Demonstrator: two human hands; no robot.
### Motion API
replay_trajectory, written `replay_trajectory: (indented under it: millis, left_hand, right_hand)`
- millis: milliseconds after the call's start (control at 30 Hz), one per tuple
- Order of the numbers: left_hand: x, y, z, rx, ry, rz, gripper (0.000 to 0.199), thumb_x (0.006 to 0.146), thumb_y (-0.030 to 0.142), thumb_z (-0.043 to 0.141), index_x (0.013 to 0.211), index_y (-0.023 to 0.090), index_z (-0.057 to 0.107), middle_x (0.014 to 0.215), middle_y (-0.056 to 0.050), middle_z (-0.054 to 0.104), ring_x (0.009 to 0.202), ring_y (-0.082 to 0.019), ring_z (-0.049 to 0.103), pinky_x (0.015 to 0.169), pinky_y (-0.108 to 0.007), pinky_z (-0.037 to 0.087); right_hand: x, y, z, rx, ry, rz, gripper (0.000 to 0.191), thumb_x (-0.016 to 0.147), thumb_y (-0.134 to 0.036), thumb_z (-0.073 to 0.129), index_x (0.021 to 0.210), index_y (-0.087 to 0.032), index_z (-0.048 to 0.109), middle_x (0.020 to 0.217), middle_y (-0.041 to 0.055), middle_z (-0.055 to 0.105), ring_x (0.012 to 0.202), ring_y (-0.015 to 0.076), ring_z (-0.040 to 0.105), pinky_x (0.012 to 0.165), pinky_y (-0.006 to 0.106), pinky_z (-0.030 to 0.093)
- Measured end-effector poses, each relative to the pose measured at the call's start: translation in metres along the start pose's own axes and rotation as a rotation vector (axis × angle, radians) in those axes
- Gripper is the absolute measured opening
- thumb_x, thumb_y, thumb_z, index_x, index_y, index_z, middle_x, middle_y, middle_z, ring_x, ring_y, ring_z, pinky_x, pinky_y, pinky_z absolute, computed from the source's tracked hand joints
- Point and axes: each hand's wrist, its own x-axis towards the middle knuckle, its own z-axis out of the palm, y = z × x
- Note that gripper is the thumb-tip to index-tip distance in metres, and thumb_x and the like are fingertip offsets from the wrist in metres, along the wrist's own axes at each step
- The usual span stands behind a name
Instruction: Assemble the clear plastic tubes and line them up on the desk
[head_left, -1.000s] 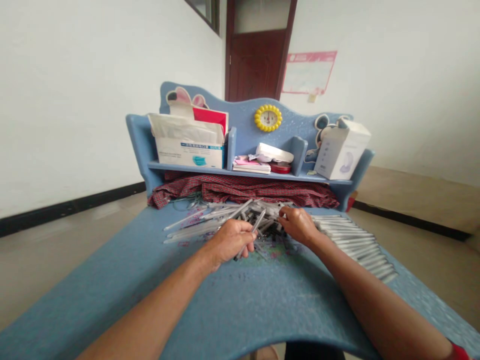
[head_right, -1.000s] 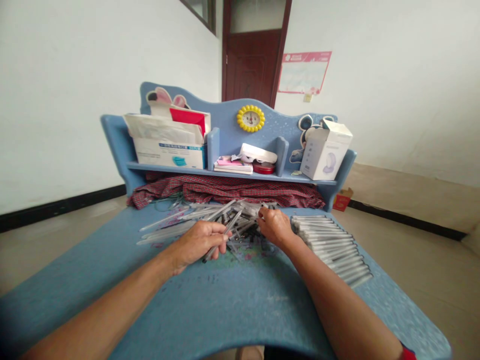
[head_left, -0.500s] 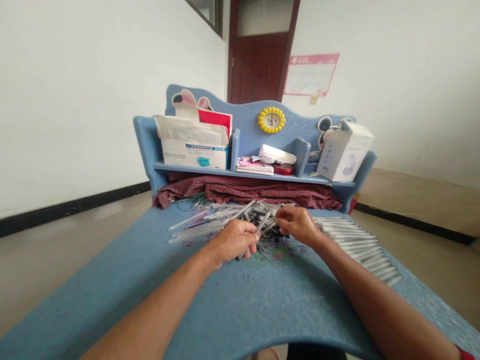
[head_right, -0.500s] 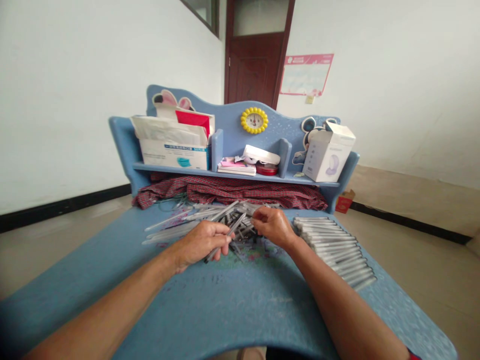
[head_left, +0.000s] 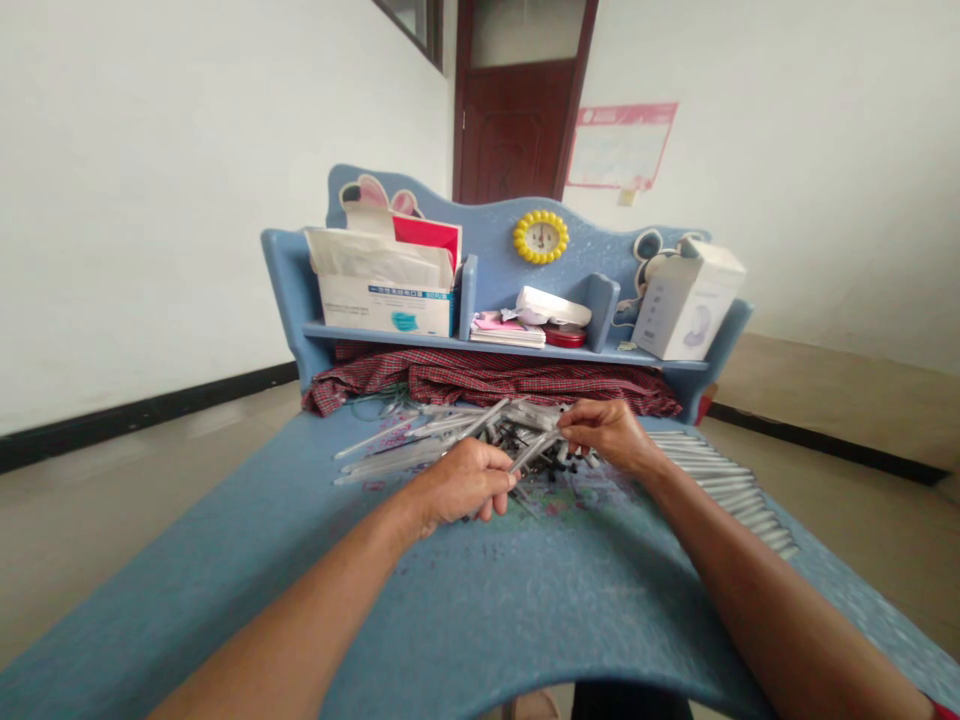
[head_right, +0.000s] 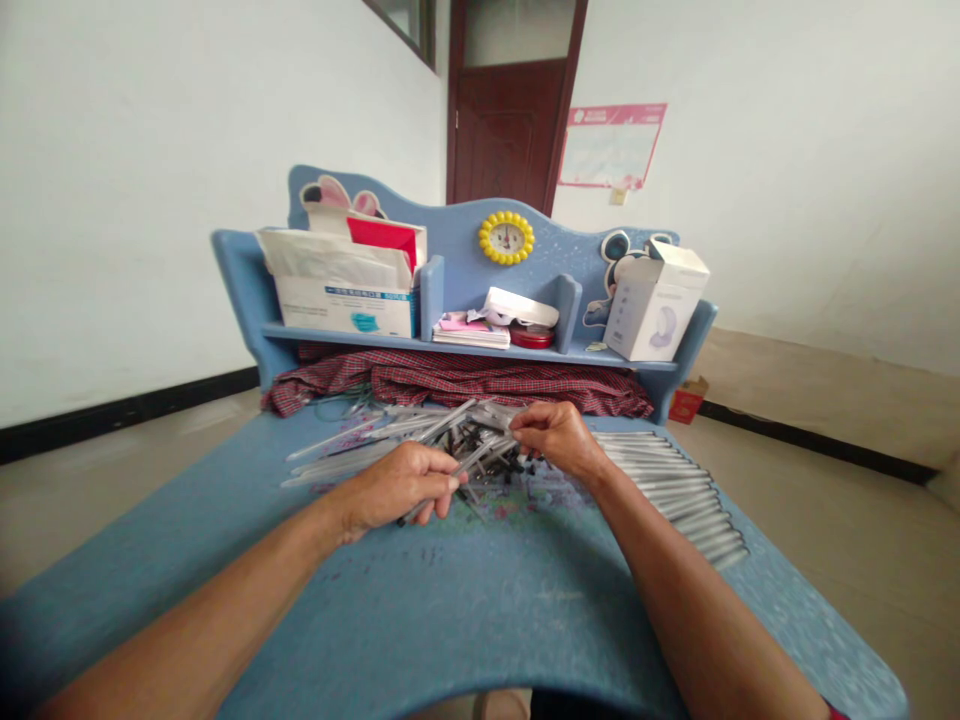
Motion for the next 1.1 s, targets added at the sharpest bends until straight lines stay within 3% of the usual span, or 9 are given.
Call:
replay_trajectory:
  millis: [433, 767, 1100]
  left_hand:
    - [-0.004, 0.006, -0.003, -0.007, -0.085, 0.036, 0.033, 0.075, 0.038, 0.046, 0.079, 0.011, 0.064, 0.054, -0.001, 0.058, 0.039, -0.006, 0.039, 0.041, -0.019, 0.028]
    - [-0.003, 0.006, -0.004, -0.061, -0.055, 0.055, 0.029, 0.077, 0.036, 0.042, 0.082, 0.013, 0.059, 0.053, 0.002, 0.057, 0.039, -0.007, 0.037, 0.042, -0.018, 0.027]
    - [0.0, 0.004, 0.008, 0.003, 0.068, 0.122, 0.027, 0.078, 0.032, 0.04, 0.066, 0.014, 0.057, 0.048, 0.003, 0.05, 0.043, -0.008, 0.036, 0.045, -0.02, 0.026]
  right_hand:
    - [-0.007, -0.012, 0.0, 0.08, -0.263, 0.086, 0.017, 0.065, -0.028, 0.067, 0.069, -0.012, 0.065, 0.051, -0.0008, 0.057, 0.04, 0.0069, 0.049, 0.038, 0.017, 0.036]
    - [-0.006, -0.001, 0.011, 0.301, -0.26, 0.21, 0.028, 0.067, -0.039, 0.066, 0.071, -0.013, 0.057, 0.053, -0.0015, 0.06, 0.031, 0.0068, 0.048, 0.028, 0.015, 0.031]
    - [-0.007, 0.001, 0.015, 0.454, -0.194, 0.192, 0.026, 0.066, -0.035, 0.068, 0.069, -0.013, 0.056, 0.049, -0.0032, 0.057, 0.027, 0.006, 0.044, 0.025, 0.015, 0.029]
